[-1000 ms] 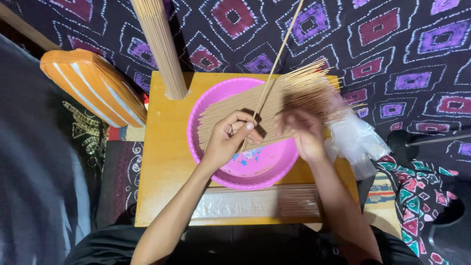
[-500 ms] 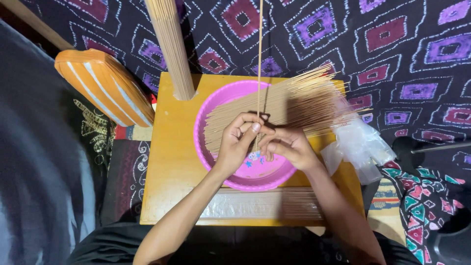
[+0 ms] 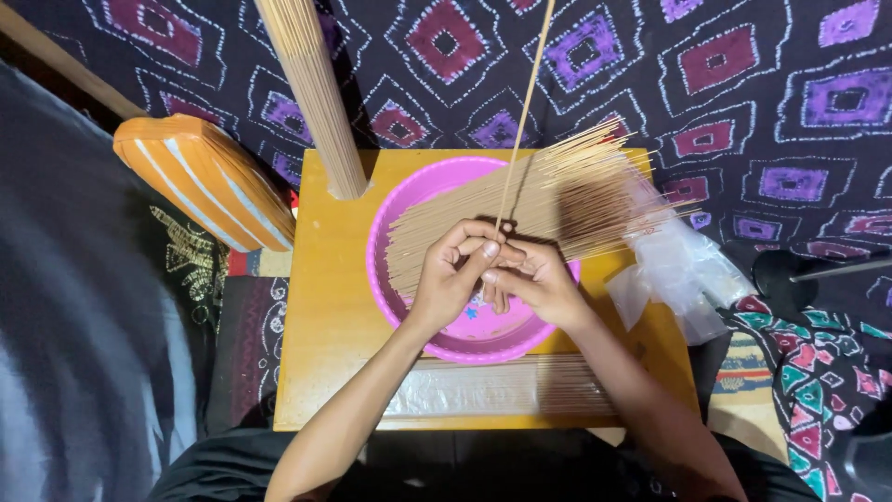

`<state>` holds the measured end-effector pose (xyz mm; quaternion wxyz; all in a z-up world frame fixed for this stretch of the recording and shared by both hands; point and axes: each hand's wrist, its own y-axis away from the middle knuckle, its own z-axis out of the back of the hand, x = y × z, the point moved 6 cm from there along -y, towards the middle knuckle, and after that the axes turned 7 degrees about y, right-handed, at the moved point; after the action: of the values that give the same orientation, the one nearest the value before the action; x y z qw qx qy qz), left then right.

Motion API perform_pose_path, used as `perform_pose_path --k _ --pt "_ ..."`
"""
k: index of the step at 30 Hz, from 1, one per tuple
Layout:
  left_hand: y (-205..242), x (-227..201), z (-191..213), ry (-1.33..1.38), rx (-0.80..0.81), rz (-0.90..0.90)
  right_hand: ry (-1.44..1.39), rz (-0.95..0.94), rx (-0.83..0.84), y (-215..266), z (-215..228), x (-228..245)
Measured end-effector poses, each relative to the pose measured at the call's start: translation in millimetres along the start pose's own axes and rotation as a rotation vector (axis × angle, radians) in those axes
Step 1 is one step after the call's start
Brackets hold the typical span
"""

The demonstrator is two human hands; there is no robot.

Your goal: The person is packaging incense sticks by bundling them together and tying them with a fine thread before placing them into plastic sleeves.

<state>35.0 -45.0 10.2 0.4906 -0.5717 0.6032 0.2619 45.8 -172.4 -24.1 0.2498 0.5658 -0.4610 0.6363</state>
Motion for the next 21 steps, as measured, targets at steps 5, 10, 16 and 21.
perform_pose_path --k 5,10,16,21 --pt "-2 -5 -5 -0.053 -0.008 -0.033 -0.009 0.019 -0.008 2 4 -3" --pt "-8 -3 -7 -0.093 -0.024 -0.064 -0.005 0.047 -0.029 3 9 -7" --pt "-22 -12 -8 -0.183 -0.028 -0.13 0.046 0.032 0.027 6 7 -12" --pt "-39 -36 -13 -0.2 -0.041 -0.194 0.06 0.027 0.066 7 5 -15"
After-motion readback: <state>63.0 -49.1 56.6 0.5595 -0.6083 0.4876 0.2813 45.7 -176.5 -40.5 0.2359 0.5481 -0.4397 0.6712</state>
